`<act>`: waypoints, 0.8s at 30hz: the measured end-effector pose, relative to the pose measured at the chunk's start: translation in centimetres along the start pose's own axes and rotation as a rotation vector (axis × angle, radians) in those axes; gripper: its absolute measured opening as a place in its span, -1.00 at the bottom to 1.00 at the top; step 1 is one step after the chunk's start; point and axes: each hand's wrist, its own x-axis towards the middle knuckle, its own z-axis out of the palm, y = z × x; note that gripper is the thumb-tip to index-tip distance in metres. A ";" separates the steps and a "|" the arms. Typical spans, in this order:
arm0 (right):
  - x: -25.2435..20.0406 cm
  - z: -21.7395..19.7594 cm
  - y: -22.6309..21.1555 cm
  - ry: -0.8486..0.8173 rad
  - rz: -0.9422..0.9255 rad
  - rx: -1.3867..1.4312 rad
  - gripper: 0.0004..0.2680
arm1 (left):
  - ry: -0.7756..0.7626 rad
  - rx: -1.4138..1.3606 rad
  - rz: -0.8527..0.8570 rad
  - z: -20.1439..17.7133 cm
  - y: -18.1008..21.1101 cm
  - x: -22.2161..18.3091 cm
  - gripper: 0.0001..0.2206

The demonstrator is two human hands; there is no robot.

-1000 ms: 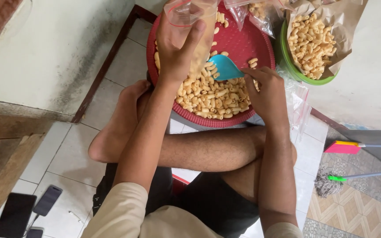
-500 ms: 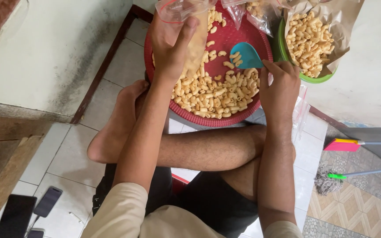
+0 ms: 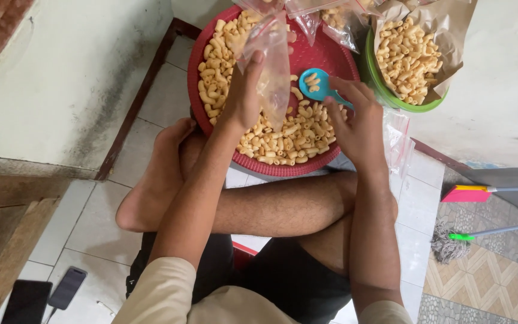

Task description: Packaging macaroni snacks into small plastic bags using a scoop while sitting on the floor.

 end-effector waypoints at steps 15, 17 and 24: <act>-0.3 1.9 0.4 -0.126 0.163 0.677 -0.89 | 0.170 0.163 0.065 0.0 1.6 0.3 -0.62; -0.2 1.8 0.4 -0.162 0.176 0.651 -0.86 | 0.188 0.211 0.094 -0.5 1.8 0.6 -0.72; 1.0 3.7 0.7 0.001 -0.037 0.724 -0.65 | 0.058 -0.015 0.070 -1.4 0.6 0.9 -0.71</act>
